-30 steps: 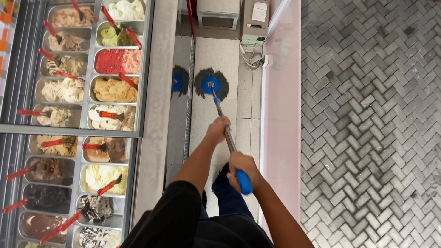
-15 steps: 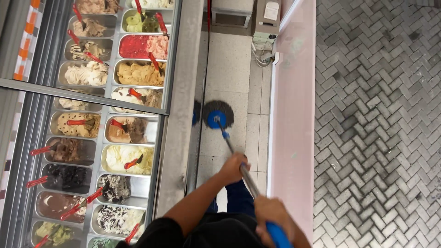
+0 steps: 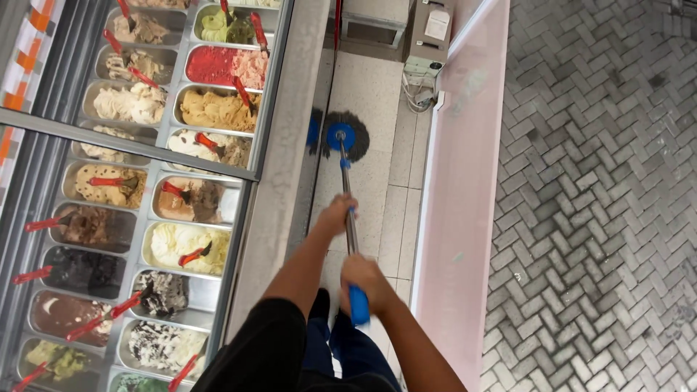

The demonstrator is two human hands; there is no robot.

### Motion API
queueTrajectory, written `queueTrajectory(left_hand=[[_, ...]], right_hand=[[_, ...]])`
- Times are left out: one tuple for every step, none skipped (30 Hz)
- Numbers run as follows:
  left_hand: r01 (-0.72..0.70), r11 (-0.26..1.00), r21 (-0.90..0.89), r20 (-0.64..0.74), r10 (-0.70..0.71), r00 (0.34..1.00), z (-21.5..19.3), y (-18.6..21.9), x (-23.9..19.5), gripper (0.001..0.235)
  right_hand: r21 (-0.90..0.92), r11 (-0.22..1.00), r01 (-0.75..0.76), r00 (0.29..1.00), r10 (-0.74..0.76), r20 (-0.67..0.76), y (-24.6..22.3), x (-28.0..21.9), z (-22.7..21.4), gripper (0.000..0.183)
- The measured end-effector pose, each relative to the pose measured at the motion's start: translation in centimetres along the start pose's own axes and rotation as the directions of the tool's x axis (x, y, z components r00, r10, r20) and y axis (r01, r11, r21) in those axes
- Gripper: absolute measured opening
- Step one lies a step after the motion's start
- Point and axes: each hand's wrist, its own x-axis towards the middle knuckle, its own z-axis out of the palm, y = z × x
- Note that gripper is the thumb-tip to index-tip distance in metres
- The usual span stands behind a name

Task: Mopping the tiled floor area behind the display freezer in an ice cream shop.

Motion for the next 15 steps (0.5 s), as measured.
queueTrajectory(left_hand=[[0.026,0.999,0.028,-0.001,-0.026,1.0,-0.6,-0.4,1.8,0.023],[0.044,0.997,0.06,-0.005,-0.044,0.999,-1.7,-0.9,4.0,0.035],[0.044,0.997,0.059,-0.01,-0.044,0.999,-1.6,-0.9,4.6,0.035],[0.014,0.999,0.034,-0.032,-0.013,0.999,-1.7,-0.8,5.5,0.036],[-0.017,1.0,0.011,-0.054,0.017,0.998,-1.9,-0.7,6.2,0.037],[-0.015,1.0,0.013,-0.05,0.015,0.999,-1.6,0.3,6.0,0.037],[0.015,1.0,-0.018,-0.051,-0.016,0.999,-1.3,1.4,5.8,0.029],[0.049,0.998,-0.048,-0.045,-0.051,0.998,-0.9,2.5,5.1,0.022],[0.055,0.997,-0.045,-0.035,-0.056,0.998,0.4,3.2,3.6,0.022],[0.043,0.997,-0.061,-0.076,-0.048,0.996,1.4,3.9,2.8,0.021],[0.031,0.997,-0.077,-0.117,-0.04,0.992,2.3,4.7,1.8,0.023],[0.028,0.997,-0.072,-0.125,-0.037,0.992,2.6,6.3,0.2,0.023],[-0.104,0.994,-0.024,-0.161,0.098,0.982,2.9,8.0,-1.4,0.016],[-0.227,0.973,0.025,-0.184,0.228,0.956,3.5,9.6,-3.6,0.011],[-0.226,0.974,0.029,-0.184,0.228,0.956,3.4,11.8,-5.9,0.011]], right_hand=[[-0.03,0.999,-0.026,0.999,0.024,-0.039,1.3,1.1,-0.7,0.015],[-0.064,0.997,-0.047,0.996,0.042,-0.085,2.9,2.5,-1.3,0.017],[-0.066,0.997,-0.043,0.996,0.038,-0.081,4.1,2.6,-1.7,0.017],[-0.069,0.996,-0.048,0.994,0.041,-0.099,5.2,2.8,-2.2,0.015],[-0.072,0.996,-0.052,0.992,0.044,-0.116,6.3,3.1,-2.7,0.014],[-0.069,0.996,-0.054,0.992,0.046,-0.12,6.3,2.5,-3.2,0.014],[-0.09,0.995,-0.046,0.99,0.033,-0.137,6.4,2.0,-3.7,0.013],[-0.107,0.993,-0.043,0.987,0.026,-0.156,6.1,1.2,-4.0,0.014],[-0.1,0.994,-0.05,0.986,0.033,-0.162,5.4,-0.3,-4.2,0.014],[-0.059,0.996,-0.069,0.986,0.059,-0.156,4.9,-1.6,-4.6,0.018],[-0.019,0.996,-0.088,0.985,0.084,-0.148,4.3,-2.9,-5.0,0.023],[-0.021,0.997,-0.078,0.986,0.074,-0.148,1.6,-3.6,-5.4,0.023],[-0.034,0.995,-0.09,0.985,0.084,-0.151,-1.1,-4.4,-5.7,0.026],[-0.042,0.993,-0.107,0.983,0.1,-0.155,-3.9,-5.5,-5.8,0.03],[-0.04,0.994,-0.104,0.983,0.097,-0.156,-6.8,-6.1,-6.2,0.03]])
